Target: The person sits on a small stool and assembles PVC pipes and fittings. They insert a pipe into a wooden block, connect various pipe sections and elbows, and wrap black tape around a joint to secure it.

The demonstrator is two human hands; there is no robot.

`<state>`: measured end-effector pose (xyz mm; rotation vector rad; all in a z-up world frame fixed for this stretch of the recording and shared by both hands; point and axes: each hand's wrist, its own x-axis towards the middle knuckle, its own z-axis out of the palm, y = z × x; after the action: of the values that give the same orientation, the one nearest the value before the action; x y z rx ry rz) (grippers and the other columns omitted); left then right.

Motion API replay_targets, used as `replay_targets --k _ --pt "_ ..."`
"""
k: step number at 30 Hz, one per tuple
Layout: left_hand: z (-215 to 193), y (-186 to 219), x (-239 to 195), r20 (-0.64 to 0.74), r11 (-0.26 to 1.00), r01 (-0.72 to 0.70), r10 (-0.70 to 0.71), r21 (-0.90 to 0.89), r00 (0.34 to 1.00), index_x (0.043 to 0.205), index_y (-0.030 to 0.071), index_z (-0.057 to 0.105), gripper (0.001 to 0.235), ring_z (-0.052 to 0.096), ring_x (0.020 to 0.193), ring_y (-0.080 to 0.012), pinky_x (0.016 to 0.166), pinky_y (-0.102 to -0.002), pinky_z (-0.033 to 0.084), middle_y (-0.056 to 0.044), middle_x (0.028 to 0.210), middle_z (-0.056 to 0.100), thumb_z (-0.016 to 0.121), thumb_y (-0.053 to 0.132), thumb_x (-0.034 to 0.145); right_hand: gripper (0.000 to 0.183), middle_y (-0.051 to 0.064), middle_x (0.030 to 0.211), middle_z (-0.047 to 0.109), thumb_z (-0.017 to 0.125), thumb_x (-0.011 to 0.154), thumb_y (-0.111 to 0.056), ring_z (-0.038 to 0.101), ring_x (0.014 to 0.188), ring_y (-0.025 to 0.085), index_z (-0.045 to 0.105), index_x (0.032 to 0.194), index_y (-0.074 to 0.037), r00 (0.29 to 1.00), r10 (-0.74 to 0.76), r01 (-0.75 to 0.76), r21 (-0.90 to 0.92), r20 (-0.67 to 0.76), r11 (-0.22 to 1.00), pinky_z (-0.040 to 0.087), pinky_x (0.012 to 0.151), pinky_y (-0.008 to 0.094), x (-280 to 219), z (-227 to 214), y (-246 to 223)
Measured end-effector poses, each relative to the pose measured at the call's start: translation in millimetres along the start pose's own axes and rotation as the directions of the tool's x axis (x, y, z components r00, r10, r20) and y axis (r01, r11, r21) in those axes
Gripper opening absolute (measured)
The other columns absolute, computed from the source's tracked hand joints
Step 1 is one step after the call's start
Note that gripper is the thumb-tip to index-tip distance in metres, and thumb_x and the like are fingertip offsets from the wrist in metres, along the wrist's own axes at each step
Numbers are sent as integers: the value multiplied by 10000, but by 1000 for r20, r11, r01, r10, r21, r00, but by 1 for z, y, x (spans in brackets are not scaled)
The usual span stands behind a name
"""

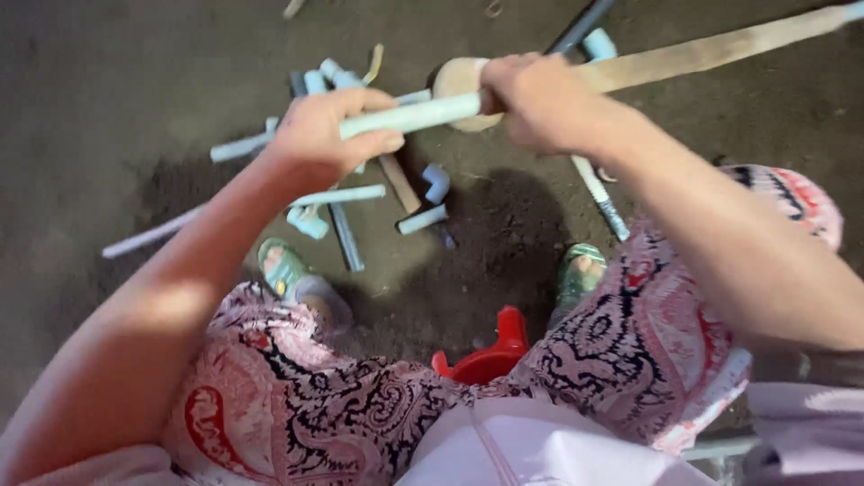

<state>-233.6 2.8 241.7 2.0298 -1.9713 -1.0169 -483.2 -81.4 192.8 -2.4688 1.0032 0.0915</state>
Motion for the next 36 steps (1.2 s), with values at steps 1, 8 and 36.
replay_targets --k 1,8,36 --pt "0 0 -5 -4 1000 23 -23 -4 1000 1082 275 670 366 572 732 -141 693 -300 408 43 799 664 655 423 747 258 124 894 626 495 698 -9 590 835 356 576 901 -146 1000 -19 19 5 12 1000 442 704 466 -4 -2 0" --pt "0 -55 -39 -139 971 -228 217 -73 966 1135 89 631 340 522 678 -151 609 -307 387 -31 775 621 723 191 825 539 167 911 604 524 709 -17 604 769 374 567 1230 -150 995 -98 99 -50 18 994 469 675 479 -12 -12 -8" --pt "214 -198 11 -51 841 376 -387 389 921 1369 138 340 591 299 1226 -408 938 -567 305 -193 1361 308 615 265 861 296 49 916 655 634 822 -192 604 767 269 608 1114 -155 989 -76 71 41 128 997 449 714 384 -7 -22 -6"
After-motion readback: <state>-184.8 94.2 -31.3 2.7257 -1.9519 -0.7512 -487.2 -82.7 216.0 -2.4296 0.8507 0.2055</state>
